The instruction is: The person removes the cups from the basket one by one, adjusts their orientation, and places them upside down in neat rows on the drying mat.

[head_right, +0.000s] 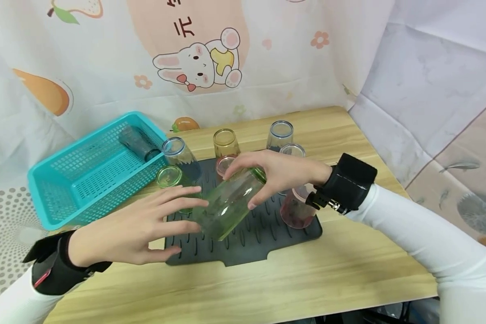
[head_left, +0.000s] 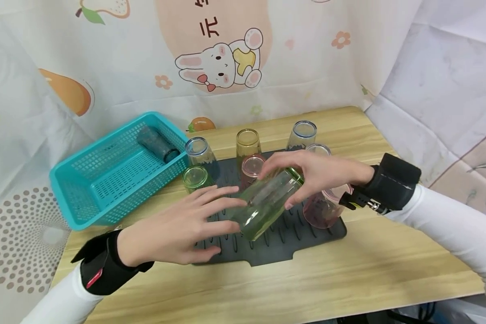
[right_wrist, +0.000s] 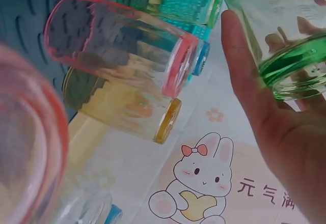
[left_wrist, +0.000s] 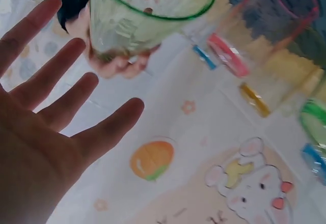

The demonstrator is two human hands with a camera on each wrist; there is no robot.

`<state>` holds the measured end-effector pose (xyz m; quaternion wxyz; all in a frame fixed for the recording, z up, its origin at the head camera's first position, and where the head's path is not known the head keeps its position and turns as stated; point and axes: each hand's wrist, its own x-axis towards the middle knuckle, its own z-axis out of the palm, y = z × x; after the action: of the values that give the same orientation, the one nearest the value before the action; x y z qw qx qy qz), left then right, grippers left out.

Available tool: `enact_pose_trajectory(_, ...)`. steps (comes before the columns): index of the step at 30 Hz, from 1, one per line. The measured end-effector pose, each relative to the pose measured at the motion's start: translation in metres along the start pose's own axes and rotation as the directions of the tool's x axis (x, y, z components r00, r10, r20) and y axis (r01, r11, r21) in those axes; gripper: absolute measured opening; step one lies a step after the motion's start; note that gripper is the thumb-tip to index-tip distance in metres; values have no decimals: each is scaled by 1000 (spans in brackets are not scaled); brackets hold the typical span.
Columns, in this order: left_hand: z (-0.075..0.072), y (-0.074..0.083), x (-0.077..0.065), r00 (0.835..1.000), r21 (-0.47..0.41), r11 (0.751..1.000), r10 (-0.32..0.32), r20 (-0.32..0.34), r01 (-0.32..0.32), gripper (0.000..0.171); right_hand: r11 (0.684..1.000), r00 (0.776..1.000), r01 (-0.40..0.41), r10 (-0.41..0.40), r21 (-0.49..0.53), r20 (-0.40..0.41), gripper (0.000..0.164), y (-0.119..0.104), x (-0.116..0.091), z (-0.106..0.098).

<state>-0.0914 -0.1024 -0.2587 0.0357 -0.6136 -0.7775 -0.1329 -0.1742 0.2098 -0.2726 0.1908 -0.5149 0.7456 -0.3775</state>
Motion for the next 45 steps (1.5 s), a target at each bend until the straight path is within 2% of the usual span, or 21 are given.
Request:
enact_pose_trajectory(6, 15, -6, -24, 994, -33, 993, -110, 15, 111, 41, 991, 998, -9, 18, -135, 67, 57, 1, 2, 3)
enact_pose_trajectory(12, 39, -16, -47, 974, -115, 969, -223, -32, 218, 35, 968, 985, -34, 74, -247, 157, 61, -4, 11, 9)
enact_pose_trajectory(15, 52, -20, -59, 958, -132, 954, -280, -61, 270, 28, 930, 977, -40, 114, -365, 183, 62, -9, 15, 15)
enact_pose_trajectory(18, 64, -22, -69, 939, -149, 936, -334, -85, 319, 25, 867, 967, -32, 152, -497, 204, 63, -14, 18, 23)
enact_pose_trajectory(21, 75, -22, -77, 916, -176, 911, -392, -84, 373, 24, 820, 957, -19, 180, -571, 227, 64, -16, 20, 30)
enact_pose_trajectory(28, 90, -19, -88, 866, -250, 851, -494, -82, 461, 9, 768, 950, 33, 176, -640, 260, 62, -16, 25, 42)
enact_pose_trajectory(33, 103, -15, -92, 843, -310, 818, -531, -84, 484, 8, 712, 935, 81, 189, -697, 302, 61, -13, 30, 47)
enact_pose_trajectory(38, 115, -13, -93, 824, -359, 797, -554, -118, 485, 12, 627, 919, 146, 201, -765, 340, 61, -11, 37, 54)
enact_pose_trajectory(41, 121, -12, -95, 819, -377, 793, -558, -134, 479, 6, 580, 910, 178, 212, -795, 358, 63, -9, 40, 60)
enact_pose_trajectory(43, 124, -11, -96, 814, -392, 787, -563, -140, 477, 4, 560, 905, 188, 221, -807, 364, 64, -7, 42, 63)
enact_pose_trajectory(45, 127, -10, -97, 805, -401, 779, -574, -146, 483, 7, 553, 903, 192, 223, -811, 367, 62, -6, 43, 65)
